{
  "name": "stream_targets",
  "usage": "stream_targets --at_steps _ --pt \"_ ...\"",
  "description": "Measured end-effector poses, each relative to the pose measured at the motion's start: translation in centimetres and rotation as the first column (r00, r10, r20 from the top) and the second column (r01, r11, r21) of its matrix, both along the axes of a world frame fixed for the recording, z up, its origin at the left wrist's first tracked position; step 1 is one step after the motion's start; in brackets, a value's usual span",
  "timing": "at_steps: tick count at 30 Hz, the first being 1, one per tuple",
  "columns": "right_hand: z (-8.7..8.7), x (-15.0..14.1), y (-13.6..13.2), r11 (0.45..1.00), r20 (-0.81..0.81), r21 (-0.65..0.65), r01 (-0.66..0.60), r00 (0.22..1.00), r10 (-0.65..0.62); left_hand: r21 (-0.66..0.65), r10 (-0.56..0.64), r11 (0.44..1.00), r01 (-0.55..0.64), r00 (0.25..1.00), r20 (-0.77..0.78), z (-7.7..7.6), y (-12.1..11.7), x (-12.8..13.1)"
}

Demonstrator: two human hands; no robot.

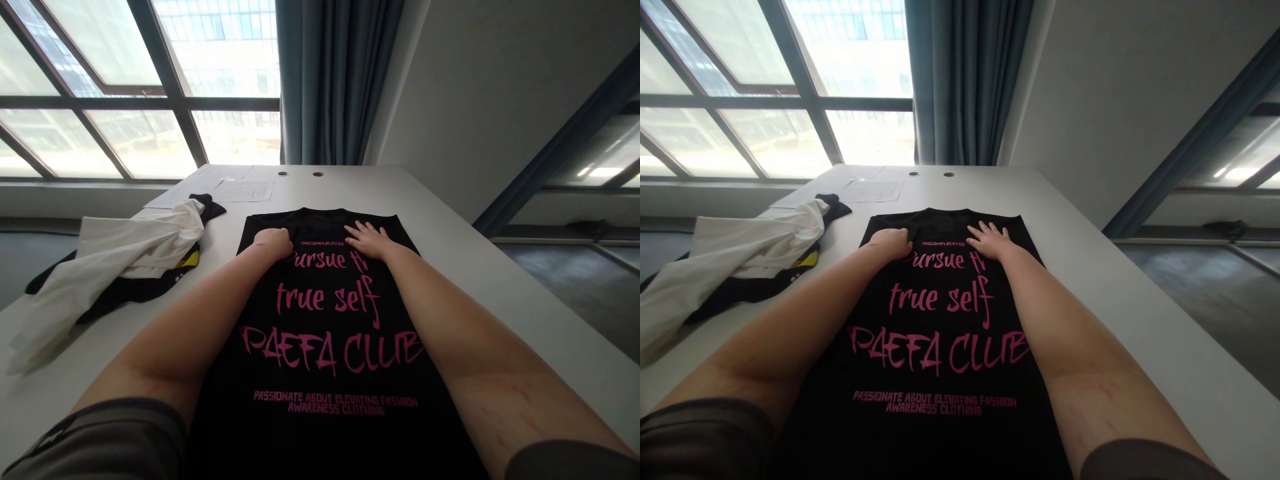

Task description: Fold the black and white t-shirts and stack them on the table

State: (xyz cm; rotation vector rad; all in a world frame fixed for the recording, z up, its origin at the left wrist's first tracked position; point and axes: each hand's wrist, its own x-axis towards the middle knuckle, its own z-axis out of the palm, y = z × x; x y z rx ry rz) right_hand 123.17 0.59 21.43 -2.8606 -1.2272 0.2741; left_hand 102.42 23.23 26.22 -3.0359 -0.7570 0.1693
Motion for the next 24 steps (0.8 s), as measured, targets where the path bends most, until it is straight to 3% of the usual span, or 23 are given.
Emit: stream_targets --at_steps 8,12,17,21,24 --pt "-0.2 0.3 0.0 0.999 0.017 0.036 -0.008 1.000 0.008 -0.030 -0.026 0.999 0.029 0.997 0.073 -0.4 0.7 0.3" --pt "-0.2 0.3 0.0 0.999 0.011 0.051 -0.007 1.000 0.007 0.054 -0.009 0.999 -0.001 0.980 0.198 -1.3 0.9 0.1" --pt "-0.1 0.2 0.0 0.999 0.000 0.053 0.008 1.000 -0.008 -0.123 0.124 0.985 -0.118 0.991 0.045 -3.0 2.8 0.5" --pt "-0.4 0.4 0.2 0.998 0.007 0.057 -0.001 1.000 0.001 -0.167 0.116 0.981 -0.102 0.990 0.075 -3.6 4.5 0.8" --pt "-0.7 1.2 -0.2 0.996 0.019 0.083 0.024 0.999 -0.026 -0.146 0.191 0.975 -0.167 0.967 0.169 -3.6 5.3 0.8"
